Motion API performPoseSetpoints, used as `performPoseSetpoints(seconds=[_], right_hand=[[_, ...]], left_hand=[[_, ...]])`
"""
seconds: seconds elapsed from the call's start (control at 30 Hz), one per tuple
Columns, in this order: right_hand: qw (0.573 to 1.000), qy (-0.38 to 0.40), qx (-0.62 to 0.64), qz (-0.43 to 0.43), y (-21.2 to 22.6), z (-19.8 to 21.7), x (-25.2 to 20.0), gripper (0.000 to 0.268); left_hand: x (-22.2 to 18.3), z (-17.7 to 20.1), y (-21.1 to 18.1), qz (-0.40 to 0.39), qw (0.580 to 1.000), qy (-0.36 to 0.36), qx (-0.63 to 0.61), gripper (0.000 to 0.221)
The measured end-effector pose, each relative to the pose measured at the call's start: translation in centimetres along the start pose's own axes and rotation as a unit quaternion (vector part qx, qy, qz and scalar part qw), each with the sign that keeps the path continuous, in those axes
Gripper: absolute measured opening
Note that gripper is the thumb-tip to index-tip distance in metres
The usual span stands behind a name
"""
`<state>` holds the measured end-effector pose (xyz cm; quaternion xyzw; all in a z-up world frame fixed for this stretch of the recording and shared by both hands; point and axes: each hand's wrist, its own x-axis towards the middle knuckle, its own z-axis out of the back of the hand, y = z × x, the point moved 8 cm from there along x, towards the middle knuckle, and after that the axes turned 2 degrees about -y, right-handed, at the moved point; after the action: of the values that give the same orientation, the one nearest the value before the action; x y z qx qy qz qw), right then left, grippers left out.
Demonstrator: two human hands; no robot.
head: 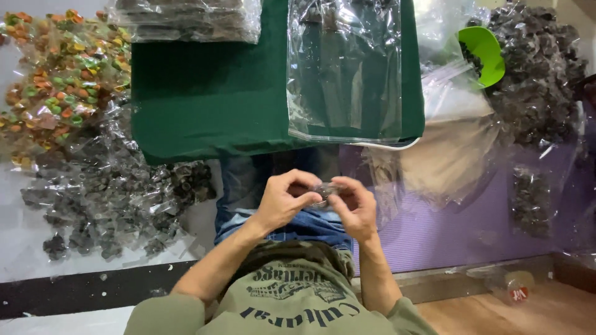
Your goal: Packing small individually wrapped packets into a larger plastic bag while sitting on the floor.
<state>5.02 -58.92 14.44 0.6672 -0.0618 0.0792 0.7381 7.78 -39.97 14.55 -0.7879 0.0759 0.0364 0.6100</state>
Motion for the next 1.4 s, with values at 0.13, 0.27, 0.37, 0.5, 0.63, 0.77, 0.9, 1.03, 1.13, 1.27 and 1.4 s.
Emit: performPoseSetpoints(seconds=[0.13, 0.27, 0.37, 0.5, 0.63, 0.77, 0.9, 1.03, 1.13, 1.27, 1.4], right_hand=[[0.998, -0.060, 0.015, -0.011, -1.3, 3.3, 0.4, 0.043], [0.995, -0.099, 0.011, -0.014, -2.0, 5.0, 0.5, 0.033], [0.994, -0.109, -0.011, 0.000, -2.0, 5.8, 0.2, 0.019], [0.994, -0.110, -0.023, 0.004, -1.0, 4.8, 0.4, 0.016], [0.995, -0.079, -0.057, -0.032, -1.5, 4.1, 0.5, 0.017], [0.993, -0.085, -0.070, -0.052, -1.6, 3.7, 2.3, 0.016], [0.993, -0.089, -0.068, -0.045, 1.1, 1.6, 4.7, 0.017], [0.991, -0.063, -0.114, 0.009, 2.5, -0.2, 8.2, 0.021], [0.993, -0.091, -0.068, 0.007, 2.8, -0.9, 10.6, 0.020], [0.993, -0.109, -0.037, 0.016, 2.4, -1.1, 12.6, 0.021], [0.992, -0.097, -0.082, 0.016, 3.4, -1.3, 14.0, 0.024]], left_hand=[[1.9, -2.2, -9.9, -0.406, 0.847, -0.004, 0.344, 0.018], [5.1, -4.4, -12.0, -0.511, 0.626, -0.024, 0.589, 0.025], [8.5, -4.2, -9.6, -0.434, 0.592, 0.046, 0.677, 0.055], [11.0, -3.5, -6.8, -0.399, 0.588, 0.065, 0.700, 0.047], [10.6, -3.1, -7.0, -0.449, 0.573, 0.035, 0.684, 0.009], [9.9, -3.1, -10.0, -0.500, 0.584, -0.028, 0.640, 0.013], [9.2, -3.6, -12.0, -0.512, 0.599, -0.055, 0.613, 0.010], [8.6, -3.5, -14.0, -0.536, 0.592, -0.083, 0.596, 0.007], [8.4, -3.5, -14.6, -0.551, 0.586, -0.094, 0.586, 0.009], [8.3, -3.5, -15.0, -0.563, 0.578, -0.115, 0.579, 0.012], [8.6, -3.3, -14.6, -0.565, 0.577, -0.121, 0.577, 0.011]])
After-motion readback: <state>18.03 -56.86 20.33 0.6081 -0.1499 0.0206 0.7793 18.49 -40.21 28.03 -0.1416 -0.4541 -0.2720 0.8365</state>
